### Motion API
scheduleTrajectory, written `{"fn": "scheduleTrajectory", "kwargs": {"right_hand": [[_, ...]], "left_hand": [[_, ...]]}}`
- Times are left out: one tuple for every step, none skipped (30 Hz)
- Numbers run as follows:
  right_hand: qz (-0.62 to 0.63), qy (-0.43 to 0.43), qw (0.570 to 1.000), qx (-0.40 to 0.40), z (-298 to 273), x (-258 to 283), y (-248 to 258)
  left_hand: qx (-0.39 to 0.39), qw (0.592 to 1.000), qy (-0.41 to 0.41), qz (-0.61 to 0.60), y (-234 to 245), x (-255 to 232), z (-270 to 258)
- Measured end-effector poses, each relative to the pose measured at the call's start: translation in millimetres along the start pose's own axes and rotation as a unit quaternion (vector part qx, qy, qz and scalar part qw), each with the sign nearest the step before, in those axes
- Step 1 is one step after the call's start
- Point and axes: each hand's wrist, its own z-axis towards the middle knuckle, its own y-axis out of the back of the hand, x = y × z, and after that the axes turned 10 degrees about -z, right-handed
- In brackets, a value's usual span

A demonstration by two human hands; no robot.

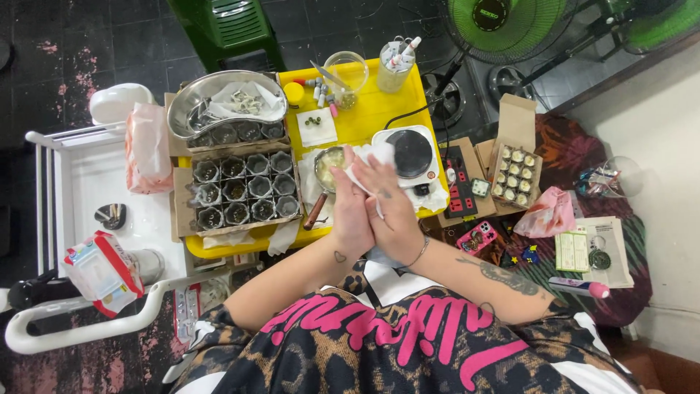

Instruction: Stirring melted wax in a pot on a heater and cleaning the surrounding workspace with wipes.

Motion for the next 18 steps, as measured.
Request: {"fn": "scheduleTrajectory", "kwargs": {"right_hand": [[0.002,0.001,1.0,0.002,-4.4,2.7,-4.1],[0.098,-0.034,0.994,0.027,-7.6,5.1,-8.5],[0.192,-0.07,0.978,0.051,-11.0,7.4,-13.0],[0.193,-0.071,0.977,0.053,-13.1,3.4,-16.4],[0.386,-0.185,0.903,0.045,-15.6,-0.9,-19.8],[0.557,-0.29,0.777,0.035,-18.9,-5.2,-22.6],[0.556,-0.292,0.777,0.036,-17.0,-7.6,-21.6],[0.648,-0.32,0.69,0.027,-12.5,-10.5,-21.1],[0.729,-0.343,0.591,0.018,-8.1,-13.3,-20.5],[0.729,-0.344,0.591,0.019,-5.1,-8.0,-17.9],[0.724,-0.373,0.58,-0.002,-2.2,-2.9,-15.1],[0.718,-0.401,0.569,-0.026,1.1,2.1,-12.4],[0.718,-0.401,0.568,-0.026,-0.9,-0.9,-8.1],[0.734,-0.414,0.538,-0.018,-1.3,-4.2,-4.2],[0.749,-0.426,0.507,-0.009,-1.6,-7.6,-0.5],[0.749,-0.427,0.507,-0.006,-3.0,-8.3,-0.4],[0.769,-0.444,0.459,0.004,-4.4,-9.3,-0.5],[0.787,-0.463,0.408,0.013,-9.0,-9.5,-0.3]], "left_hand": [[-0.002,1.0,-0.002,0.0,6.0,-0.3,0.1],[-0.031,0.995,-0.056,0.074,12.0,-1.4,1.2],[-0.06,0.981,-0.109,0.148,18.1,-2.5,2.2],[-0.062,0.981,-0.11,0.147,30.8,-2.9,8.0],[-0.024,0.952,-0.206,0.226,43.7,-3.0,13.7],[0.016,0.906,-0.299,0.3,56.4,-2.0,19.0],[0.014,0.906,-0.298,0.299,52.4,-8.2,14.3],[0.022,0.852,-0.345,0.393,47.9,-16.3,11.4],[0.031,0.786,-0.386,0.482,43.3,-24.4,8.4],[0.029,0.786,-0.387,0.482,44.9,-25.6,5.8],[0.025,0.738,-0.391,0.549,46.3,-26.7,3.4],[0.021,0.686,-0.392,0.612,47.4,-28.1,1.6],[0.021,0.686,-0.392,0.613,50.2,-28.5,-3.7],[0.038,0.66,-0.375,0.65,52.9,-29.9,-8.3],[0.054,0.632,-0.356,0.686,55.8,-31.5,-12.8],[0.051,0.632,-0.357,0.686,50.4,-33.7,-18.9],[0.071,0.646,-0.324,0.687,45.3,-35.7,-24.9],[0.091,0.661,-0.287,0.687,40.7,-35.9,-33.3]]}}
